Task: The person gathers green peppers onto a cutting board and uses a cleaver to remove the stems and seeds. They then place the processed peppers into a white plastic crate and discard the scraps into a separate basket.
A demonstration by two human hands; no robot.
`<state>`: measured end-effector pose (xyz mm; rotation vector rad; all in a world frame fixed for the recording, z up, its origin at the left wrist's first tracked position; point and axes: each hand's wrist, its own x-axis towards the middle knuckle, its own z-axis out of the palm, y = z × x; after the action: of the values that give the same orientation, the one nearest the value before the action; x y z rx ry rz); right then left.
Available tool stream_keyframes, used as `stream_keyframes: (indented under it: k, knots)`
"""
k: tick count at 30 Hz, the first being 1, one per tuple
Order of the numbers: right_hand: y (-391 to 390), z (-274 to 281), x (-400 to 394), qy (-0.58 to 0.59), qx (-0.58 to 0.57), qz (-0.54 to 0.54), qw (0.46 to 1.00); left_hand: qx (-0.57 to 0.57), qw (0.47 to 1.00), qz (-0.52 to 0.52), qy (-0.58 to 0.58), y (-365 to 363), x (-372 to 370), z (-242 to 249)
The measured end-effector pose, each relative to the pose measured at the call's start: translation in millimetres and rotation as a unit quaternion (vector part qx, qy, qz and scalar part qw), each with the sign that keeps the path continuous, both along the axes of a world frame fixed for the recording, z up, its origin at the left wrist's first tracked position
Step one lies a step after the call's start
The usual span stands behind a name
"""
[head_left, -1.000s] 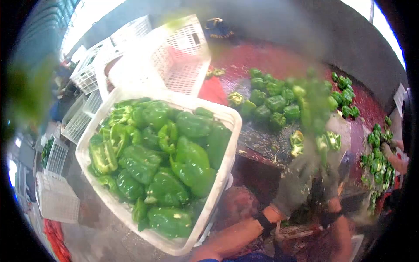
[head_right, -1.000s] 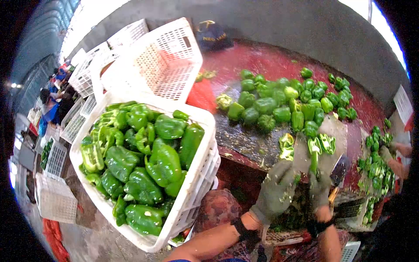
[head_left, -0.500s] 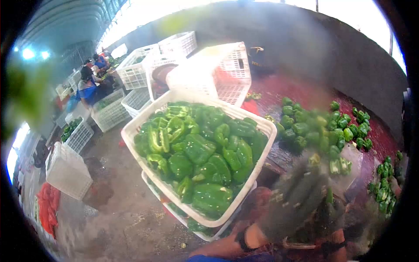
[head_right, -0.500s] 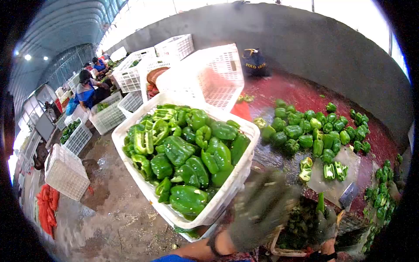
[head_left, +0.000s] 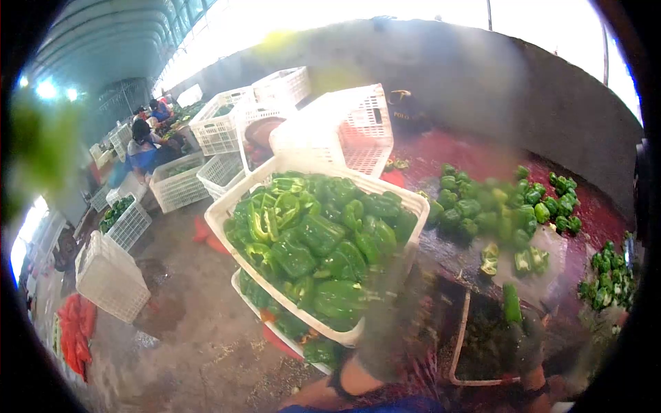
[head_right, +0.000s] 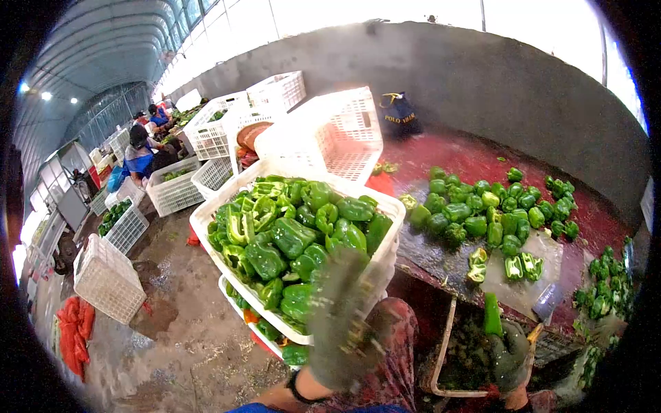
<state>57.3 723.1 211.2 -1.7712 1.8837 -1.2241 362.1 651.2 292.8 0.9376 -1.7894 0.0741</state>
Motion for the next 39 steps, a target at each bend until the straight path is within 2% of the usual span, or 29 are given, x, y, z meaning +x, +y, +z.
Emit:
stream_keyframes:
  k: [2,3,4,5,6,7,8,9,10,12,13,15,16,17,18,19,20,22,23,26,27,30,31,34,37,39]
  knots:
    - [10,28,22,-0.086,-0.013,0.033,0.996,0.12,0.969,-0.194,0.091,13,-40,-24]
    - [10,12,8,0.004,-0.058,0.052,0.997,0.211,0.922,-0.264,0.187,14,-60,-46]
    - [11,19,16,0.049,-0.079,0.061,0.994,0.302,0.85,-0.332,0.276,13,-82,-80]
    - [14,25,16,0.082,-0.082,0.098,0.988,0.397,0.751,-0.384,0.361,6,-104,-108]
    - [16,31,16,0.113,-0.085,0.137,0.98,0.56,0.562,-0.417,0.444,7,-107,-90]
    - [12,18,10,0.155,-0.094,0.191,0.965,0.61,0.414,-0.481,0.475,6,-103,-92]
    - [8,6,3,0.192,-0.104,0.245,0.945,0.634,0.367,-0.483,0.48,4,-105,-99]
    - [12,3,8,0.208,-0.098,0.215,0.949,0.657,0.319,-0.482,0.484,3,-107,-106]
    - [11,9,13,0.206,-0.092,0.21,0.951,0.634,0.381,-0.502,0.448,4,-107,-103]
    - [14,12,16,0.182,-0.022,0.189,0.965,0.616,0.371,-0.503,0.479,10,-110,-108]
    - [16,14,21,0.148,-0.011,0.183,0.972,0.538,0.612,-0.491,0.308,14,-109,-101]
    - [17,18,28,0.082,0.008,0.181,0.98,0.583,0.463,-0.508,0.433,14,-113,-108]
    - [16,12,27,-0.018,0.066,0.172,0.983,0.597,0.383,-0.505,0.492,14,-114,-114]
    - [13,3,27,-0.119,0.124,0.161,0.972,0.579,0.421,-0.511,0.475,15,-115,-122]
    - [12,-1,28,-0.217,0.179,0.149,0.948,0.586,0.414,-0.498,0.488,18,-117,-124]
    - [14,0,30,-0.432,0.242,0.102,0.863,0.591,0.407,-0.484,0.501,21,-119,-125]
    - [13,1,36,-0.391,0.205,0.096,0.892,0.596,0.399,-0.469,0.515,24,-120,-127]
    - [10,2,44,-0.301,0.13,0.085,0.941,0.593,0.426,-0.46,0.505,26,-122,-131]
    - [9,1,43,-0.247,0.115,0.124,0.954,0.591,0.44,-0.455,0.501,27,-123,-131]
    - [4,-8,38,-0.085,0.065,0.233,0.967,0.584,0.473,-0.423,0.506,30,-127,-121]
    - [3,-11,39,-0.127,0.064,0.237,0.961,0.585,0.48,-0.408,0.51,30,-127,-123]
    - [6,-7,46,-0.031,0.074,0.219,0.972,0.584,0.494,-0.388,0.515,28,-130,-119]
    - [7,-7,48,-0.035,0.067,0.199,0.977,0.582,0.498,-0.384,0.515,28,-130,-118]
    - [-1,-10,40,-0.01,0.085,0.24,0.967,0.581,0.476,-0.408,0.519,25,-130,-133]
    - [7,-8,49,-0.172,0.132,0.175,0.961,0.579,0.502,-0.412,0.493,26,-128,-127]
    - [9,-15,51,-0.166,0.12,0.156,0.966,0.551,0.59,-0.4,0.433,20,-128,-144]
